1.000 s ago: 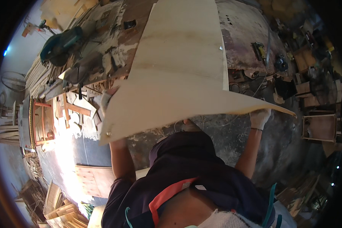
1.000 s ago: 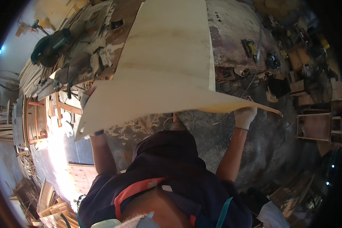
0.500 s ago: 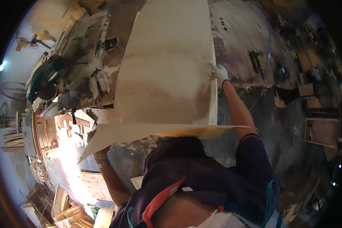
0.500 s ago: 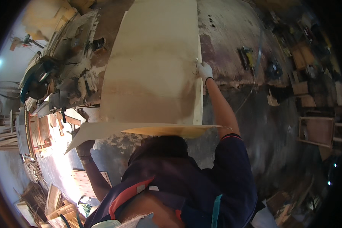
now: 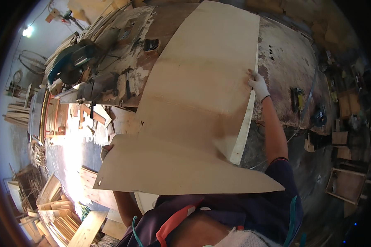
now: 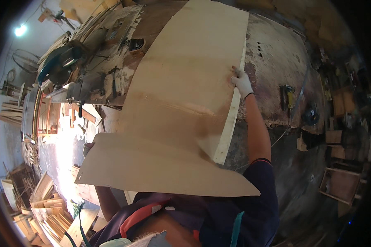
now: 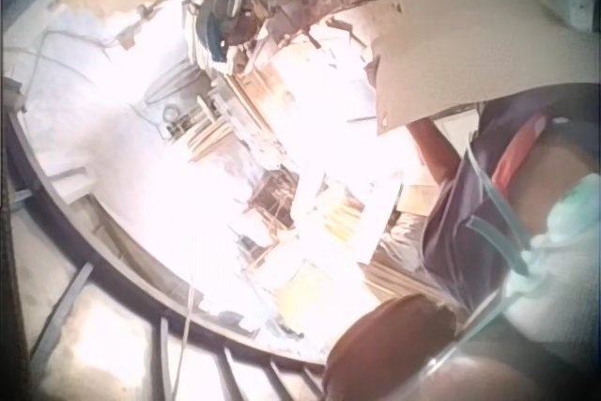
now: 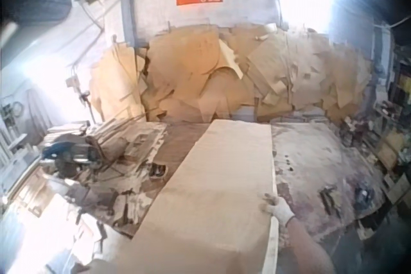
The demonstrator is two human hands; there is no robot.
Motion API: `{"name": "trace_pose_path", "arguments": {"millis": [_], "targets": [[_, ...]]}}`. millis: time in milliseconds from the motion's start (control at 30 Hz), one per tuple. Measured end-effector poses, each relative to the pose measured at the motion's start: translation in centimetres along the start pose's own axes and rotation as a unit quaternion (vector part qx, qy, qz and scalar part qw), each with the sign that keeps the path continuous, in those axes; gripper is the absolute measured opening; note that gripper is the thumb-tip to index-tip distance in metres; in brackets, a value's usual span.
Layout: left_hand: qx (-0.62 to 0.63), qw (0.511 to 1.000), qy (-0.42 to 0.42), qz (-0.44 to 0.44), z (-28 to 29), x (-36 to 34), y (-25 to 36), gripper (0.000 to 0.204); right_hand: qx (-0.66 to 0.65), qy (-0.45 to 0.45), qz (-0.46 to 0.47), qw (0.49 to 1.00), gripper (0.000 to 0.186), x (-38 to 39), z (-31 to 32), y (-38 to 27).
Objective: The person places a large sheet of plywood on a workbench, aligns it, and uses a ruler and pen to mark measurements along the edge. The person then lifts the sheet and moves it to another area, and later measures a black plastic sink with a ruler.
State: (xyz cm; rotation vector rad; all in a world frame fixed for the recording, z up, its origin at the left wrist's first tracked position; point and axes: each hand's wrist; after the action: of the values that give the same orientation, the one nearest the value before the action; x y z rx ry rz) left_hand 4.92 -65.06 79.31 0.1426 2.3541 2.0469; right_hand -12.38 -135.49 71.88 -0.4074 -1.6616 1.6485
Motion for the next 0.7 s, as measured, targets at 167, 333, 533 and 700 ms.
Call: {"name": "trace_pose_path", "arguments": {"millis": [167, 333, 533, 700], "targets": [[0.13, 0.984, -0.068, 0.097, 1.9, 1.0, 0.7, 0.027, 0.193, 0.055, 0.149, 0.968, 0.047, -0.9, 0.2, -9.3], [0.219, 0.936, -0.118, 0.25, -1.6, 5.0, 4.0, 0.039, 0.24, 0.076, 0.266, 0.931, 0.039, 5.7, -2.2, -24.3], [0.066, 0.927, -0.345, 0.128, 1.2, 3.5, -0.9, 0.048, 0.319, 0.2, 0.434, 0.819, 0.039, 16.3, -5.7, -39.6], [-0.005, 0.885, -0.45, 0.117, -2.4, 2.0, -5.3, 0.047, 0.381, 0.269, 0.599, 0.65, 0.037, 20.9, 0.6, -50.4]]}}
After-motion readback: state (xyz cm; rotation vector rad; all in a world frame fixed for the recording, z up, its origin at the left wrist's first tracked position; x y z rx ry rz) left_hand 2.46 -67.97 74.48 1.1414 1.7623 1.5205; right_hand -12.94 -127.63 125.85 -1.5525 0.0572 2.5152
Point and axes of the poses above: each hand's wrist, its own x-axis away from the middle knuckle, its own z-axis out of the back of the hand, y = z × x, and after that the axes turned 10 degrees about -z, right-handed
